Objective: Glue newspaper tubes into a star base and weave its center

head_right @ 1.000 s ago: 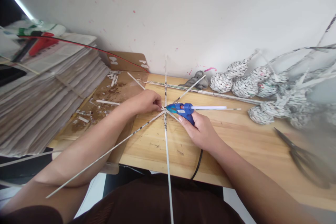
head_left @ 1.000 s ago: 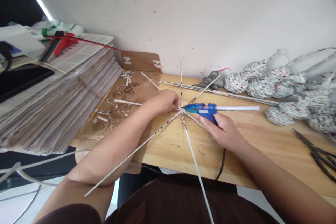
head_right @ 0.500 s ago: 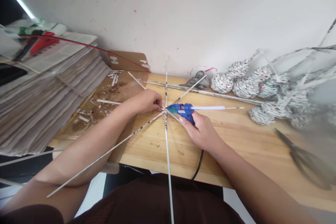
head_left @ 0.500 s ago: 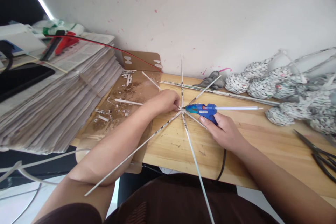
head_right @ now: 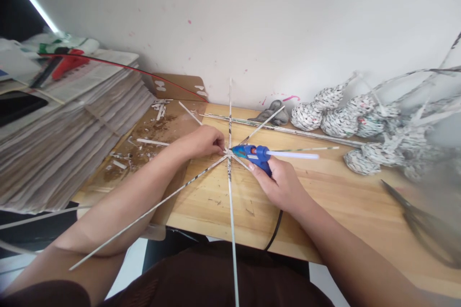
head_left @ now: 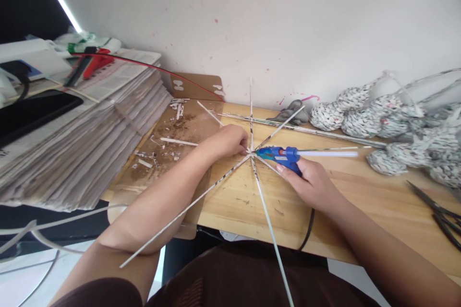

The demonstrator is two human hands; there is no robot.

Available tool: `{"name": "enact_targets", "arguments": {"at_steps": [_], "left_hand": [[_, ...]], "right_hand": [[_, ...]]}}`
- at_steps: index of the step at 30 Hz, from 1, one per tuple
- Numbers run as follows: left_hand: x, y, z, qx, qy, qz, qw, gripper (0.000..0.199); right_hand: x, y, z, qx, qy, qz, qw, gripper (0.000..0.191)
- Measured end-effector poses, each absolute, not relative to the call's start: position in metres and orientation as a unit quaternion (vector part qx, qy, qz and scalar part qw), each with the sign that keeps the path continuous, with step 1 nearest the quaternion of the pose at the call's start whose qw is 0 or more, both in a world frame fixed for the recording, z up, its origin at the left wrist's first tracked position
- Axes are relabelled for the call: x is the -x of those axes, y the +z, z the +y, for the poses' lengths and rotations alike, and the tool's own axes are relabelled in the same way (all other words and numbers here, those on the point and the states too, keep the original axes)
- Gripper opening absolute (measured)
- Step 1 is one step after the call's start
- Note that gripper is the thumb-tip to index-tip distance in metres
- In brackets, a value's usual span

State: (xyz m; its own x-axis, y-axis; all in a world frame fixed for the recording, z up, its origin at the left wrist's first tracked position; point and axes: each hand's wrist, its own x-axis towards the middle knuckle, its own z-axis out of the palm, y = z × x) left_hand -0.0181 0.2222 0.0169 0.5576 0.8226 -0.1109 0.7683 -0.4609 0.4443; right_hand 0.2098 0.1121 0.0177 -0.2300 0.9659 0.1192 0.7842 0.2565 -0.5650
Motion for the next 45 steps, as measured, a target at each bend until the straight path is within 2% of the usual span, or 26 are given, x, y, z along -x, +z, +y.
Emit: {"name": "enact_targets", "arguments": {"at_steps": [17,24,29,33,36,39,45], "left_hand": [[0.016,0.019,0.221,-0.85,0.056,0.473,0.227,0.009],[0.026,0.026,0.221,-0.858,0.063,0.45,0.241,0.011],[0.044,0.037,0.232,-0.831,0.17,0.489,0.203,0.028],[0.056,0.039,0.236,-0.754,0.296,0.503,0.301,0.046],[0.067,0.046,0.225,-0.727,0.348,0.503,0.312,0.046],[0.081,0.06,0.207,-0.755,0.328,0.499,0.273,0.037],[0.097,0.077,0.199,-0.803,0.192,0.529,0.196,0.026]], "right_hand": [[-0.214,0.014,0.116,0.553,0.204,-0.775,0.226,0.028],[-0.212,0.012,0.118,0.565,0.203,-0.748,0.282,0.034],[-0.209,0.012,0.114,0.534,0.202,-0.773,0.277,0.032],[-0.209,0.011,0.112,0.515,0.184,-0.791,0.274,0.027],[-0.211,0.01,0.113,0.503,0.184,-0.8,0.271,0.026],[-0.211,0.011,0.113,0.491,0.189,-0.806,0.273,0.026],[-0.212,0.013,0.111,0.484,0.207,-0.802,0.283,0.026]]}}
